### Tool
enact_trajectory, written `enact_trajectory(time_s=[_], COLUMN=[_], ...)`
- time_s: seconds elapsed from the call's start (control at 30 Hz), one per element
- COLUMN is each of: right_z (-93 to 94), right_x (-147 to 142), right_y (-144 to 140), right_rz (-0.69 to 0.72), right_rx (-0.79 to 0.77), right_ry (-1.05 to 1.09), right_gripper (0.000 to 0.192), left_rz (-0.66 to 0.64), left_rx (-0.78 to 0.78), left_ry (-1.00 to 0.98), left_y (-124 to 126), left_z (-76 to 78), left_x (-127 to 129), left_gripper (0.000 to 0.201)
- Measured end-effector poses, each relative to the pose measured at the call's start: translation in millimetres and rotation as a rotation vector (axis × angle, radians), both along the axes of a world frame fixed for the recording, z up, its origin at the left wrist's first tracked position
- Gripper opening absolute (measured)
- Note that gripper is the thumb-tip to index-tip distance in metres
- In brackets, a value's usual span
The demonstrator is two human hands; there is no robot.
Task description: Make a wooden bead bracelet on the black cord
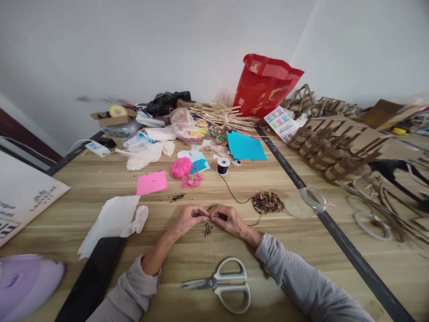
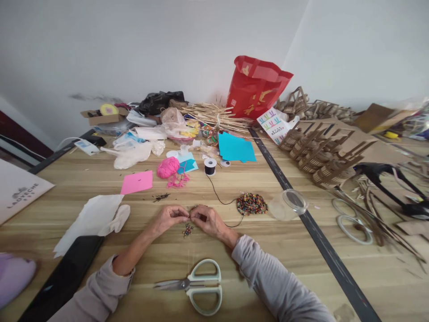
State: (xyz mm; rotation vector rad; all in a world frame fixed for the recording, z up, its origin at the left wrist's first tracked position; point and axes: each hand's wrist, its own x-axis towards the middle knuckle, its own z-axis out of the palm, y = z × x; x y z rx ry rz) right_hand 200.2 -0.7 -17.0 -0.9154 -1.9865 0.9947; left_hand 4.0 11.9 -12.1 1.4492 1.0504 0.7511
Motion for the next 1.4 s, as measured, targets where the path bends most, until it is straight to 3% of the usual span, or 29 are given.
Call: enact_trajectory(time_s=[0.6,1.4], right_z=[-2.6,1.0], right_x=[0.7,0.3], right_y=[-1.2,-0.9], right_rz=[-0.022,-0.026], right_rx=[0.023,0.014], right_ry=[-0.006,0.020], right_gripper=[0.022,0.021], left_rz=[-0.019,0.032], left_rx=[0.089,-0.035], left_ry=[0.066,-0.026], left_y=[-1.0,1.2], left_z=[-3.4,-3.3], left_x=[0.6,0.6], left_gripper=[0.012,0.016])
